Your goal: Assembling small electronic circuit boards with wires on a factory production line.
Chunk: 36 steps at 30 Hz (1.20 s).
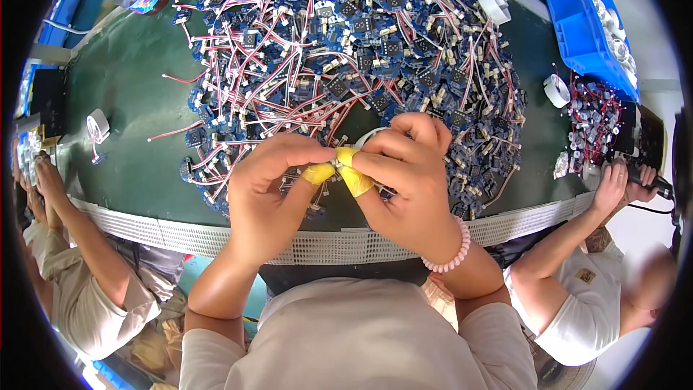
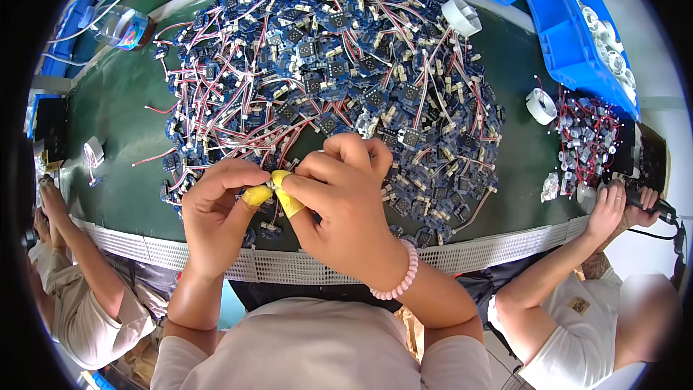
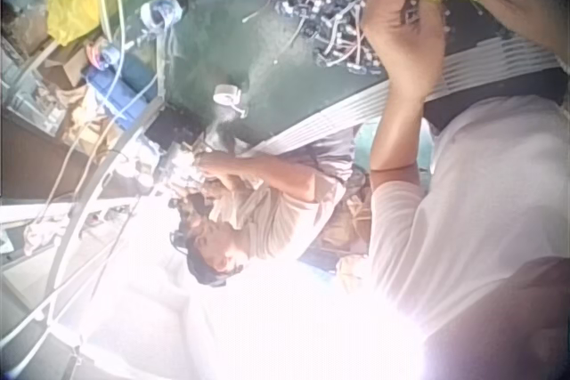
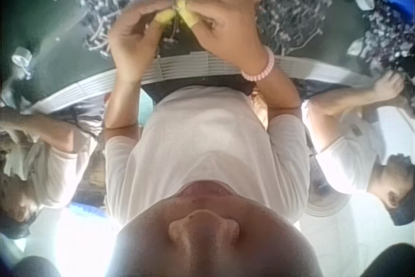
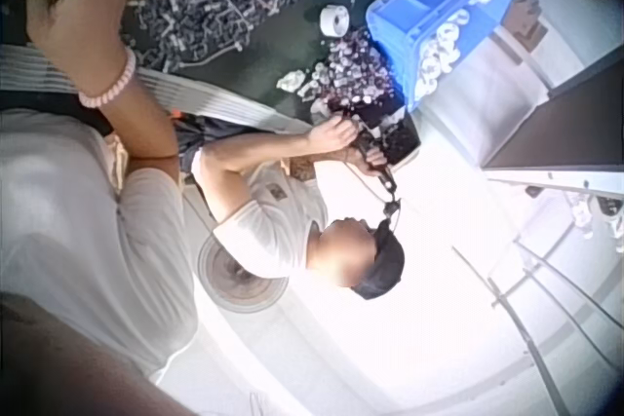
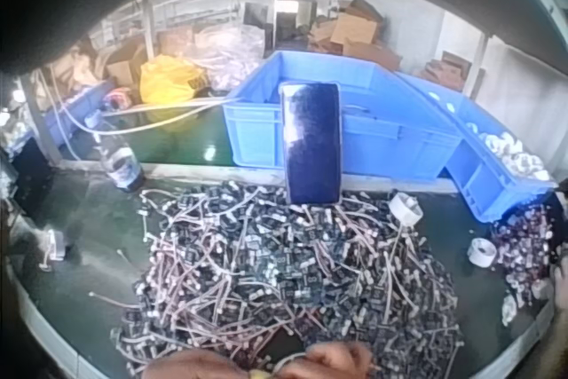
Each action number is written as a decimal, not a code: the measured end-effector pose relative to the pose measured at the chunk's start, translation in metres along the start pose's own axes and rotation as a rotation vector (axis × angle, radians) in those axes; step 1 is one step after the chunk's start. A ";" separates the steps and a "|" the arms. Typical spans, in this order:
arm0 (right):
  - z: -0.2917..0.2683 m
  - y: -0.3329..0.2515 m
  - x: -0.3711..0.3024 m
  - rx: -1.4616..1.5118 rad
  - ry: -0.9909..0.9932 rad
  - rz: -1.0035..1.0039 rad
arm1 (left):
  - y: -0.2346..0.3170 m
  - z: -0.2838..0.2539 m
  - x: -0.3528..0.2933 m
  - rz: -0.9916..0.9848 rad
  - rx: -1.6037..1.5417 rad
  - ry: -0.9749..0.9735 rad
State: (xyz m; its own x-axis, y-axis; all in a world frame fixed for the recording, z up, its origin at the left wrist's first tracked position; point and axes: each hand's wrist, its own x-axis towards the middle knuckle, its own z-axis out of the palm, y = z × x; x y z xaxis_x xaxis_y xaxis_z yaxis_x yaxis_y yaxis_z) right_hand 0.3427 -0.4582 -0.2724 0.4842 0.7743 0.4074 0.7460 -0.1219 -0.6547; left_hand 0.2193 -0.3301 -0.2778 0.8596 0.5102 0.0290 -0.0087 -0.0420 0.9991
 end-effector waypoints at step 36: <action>-0.038 0.018 0.007 0.112 0.007 0.076 | 0.003 0.017 -0.015 -0.025 0.115 0.052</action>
State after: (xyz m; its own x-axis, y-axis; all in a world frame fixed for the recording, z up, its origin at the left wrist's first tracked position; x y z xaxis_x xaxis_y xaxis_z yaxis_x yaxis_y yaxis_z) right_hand 0.3766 -0.4783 -0.2574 0.5406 0.7611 0.3584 0.6518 -0.1096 -0.7504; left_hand 0.2151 -0.3521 -0.2759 0.8310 0.5562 0.0091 0.0731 -0.1254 0.9894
